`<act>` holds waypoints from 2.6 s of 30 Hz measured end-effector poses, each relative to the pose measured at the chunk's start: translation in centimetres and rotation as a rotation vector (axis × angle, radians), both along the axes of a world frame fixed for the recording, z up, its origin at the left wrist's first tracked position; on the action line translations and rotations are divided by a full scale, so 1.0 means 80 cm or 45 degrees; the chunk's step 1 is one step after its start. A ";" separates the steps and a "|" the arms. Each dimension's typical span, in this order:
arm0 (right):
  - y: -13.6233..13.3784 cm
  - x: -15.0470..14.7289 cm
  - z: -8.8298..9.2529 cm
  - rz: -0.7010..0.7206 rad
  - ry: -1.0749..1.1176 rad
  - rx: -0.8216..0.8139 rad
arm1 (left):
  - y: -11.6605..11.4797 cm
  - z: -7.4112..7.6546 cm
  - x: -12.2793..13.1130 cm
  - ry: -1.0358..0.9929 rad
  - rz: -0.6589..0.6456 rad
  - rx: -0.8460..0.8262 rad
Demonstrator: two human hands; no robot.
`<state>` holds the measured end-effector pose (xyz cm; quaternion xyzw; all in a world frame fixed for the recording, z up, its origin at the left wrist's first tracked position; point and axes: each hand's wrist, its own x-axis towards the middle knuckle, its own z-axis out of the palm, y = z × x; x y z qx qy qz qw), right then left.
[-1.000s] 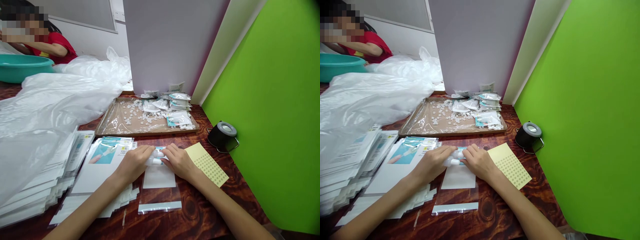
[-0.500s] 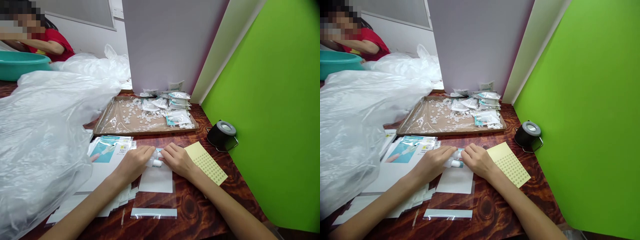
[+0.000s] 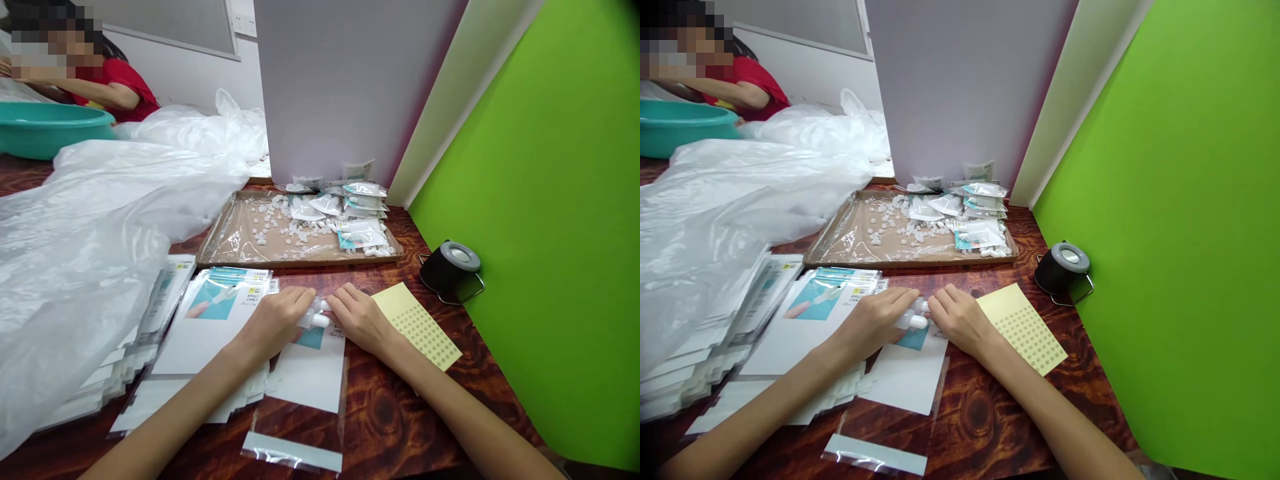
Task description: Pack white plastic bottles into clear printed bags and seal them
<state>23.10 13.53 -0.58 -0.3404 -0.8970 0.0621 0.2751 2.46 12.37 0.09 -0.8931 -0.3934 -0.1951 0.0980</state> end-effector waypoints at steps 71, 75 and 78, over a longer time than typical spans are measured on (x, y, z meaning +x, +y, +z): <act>-0.095 -0.032 0.001 -0.481 -0.045 -0.116 | 0.008 0.030 -0.006 -0.714 0.282 -0.485; -0.109 -0.031 -0.003 -0.293 -0.239 -0.287 | -0.003 0.048 -0.001 -1.066 0.383 -0.686; -0.077 -0.005 0.004 -0.300 -0.284 -0.376 | -0.018 0.049 0.012 -1.347 0.392 -0.930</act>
